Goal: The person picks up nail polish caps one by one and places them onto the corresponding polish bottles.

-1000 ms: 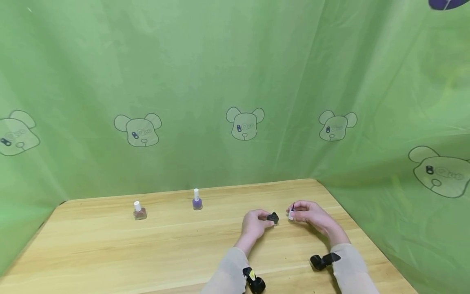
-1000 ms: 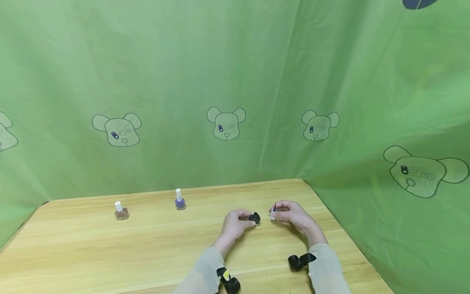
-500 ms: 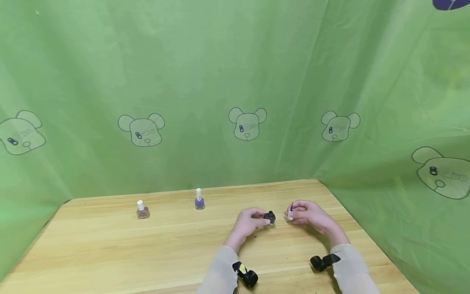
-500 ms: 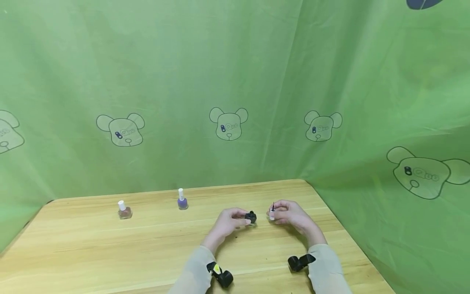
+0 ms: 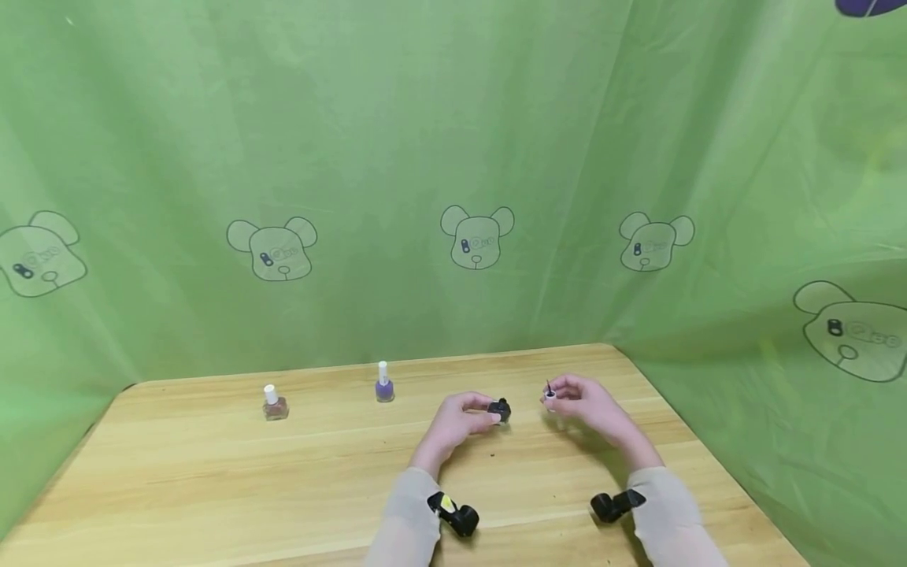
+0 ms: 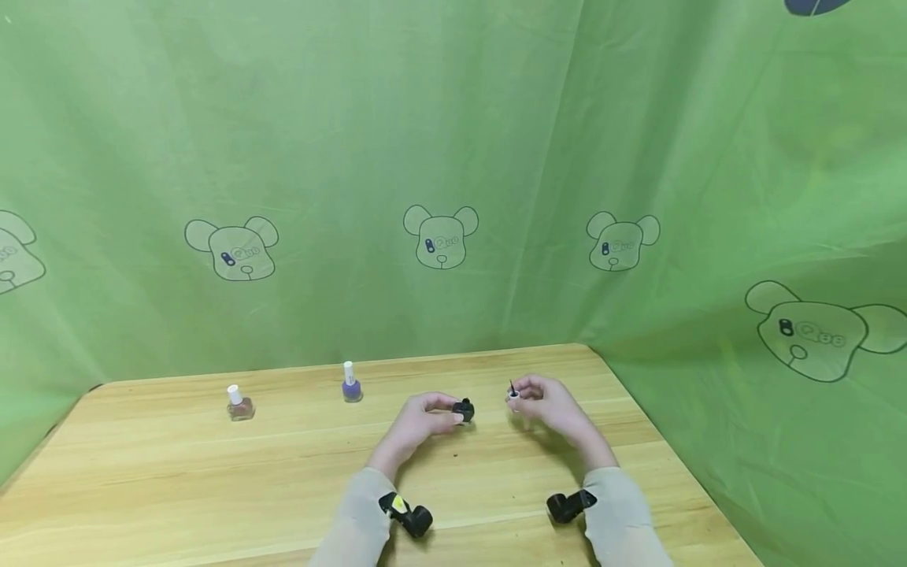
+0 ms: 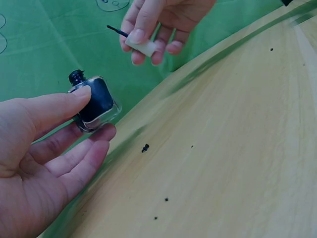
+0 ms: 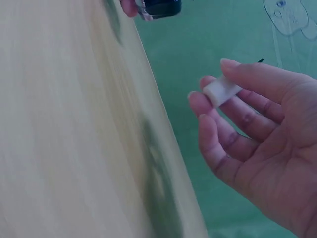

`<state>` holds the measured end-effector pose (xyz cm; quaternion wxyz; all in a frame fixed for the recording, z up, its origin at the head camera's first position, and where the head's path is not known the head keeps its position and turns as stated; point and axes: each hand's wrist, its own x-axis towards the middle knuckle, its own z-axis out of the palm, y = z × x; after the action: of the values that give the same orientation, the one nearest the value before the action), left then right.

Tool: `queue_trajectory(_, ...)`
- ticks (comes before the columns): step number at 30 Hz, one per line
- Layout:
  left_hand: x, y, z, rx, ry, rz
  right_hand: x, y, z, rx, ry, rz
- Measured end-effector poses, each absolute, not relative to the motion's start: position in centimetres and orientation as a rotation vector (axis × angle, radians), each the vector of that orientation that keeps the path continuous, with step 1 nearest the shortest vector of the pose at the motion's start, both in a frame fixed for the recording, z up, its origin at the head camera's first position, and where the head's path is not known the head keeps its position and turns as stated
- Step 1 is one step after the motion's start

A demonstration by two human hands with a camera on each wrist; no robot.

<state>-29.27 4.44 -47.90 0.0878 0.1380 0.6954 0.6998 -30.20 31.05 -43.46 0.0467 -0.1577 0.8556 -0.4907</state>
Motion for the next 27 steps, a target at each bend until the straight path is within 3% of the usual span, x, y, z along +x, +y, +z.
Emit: queue_trajectory(27,-29.4,4.5,-48.4,0.400,2.074,2.174,-28.2,26.4,-40.9,-0.761,3.242,-0.800)
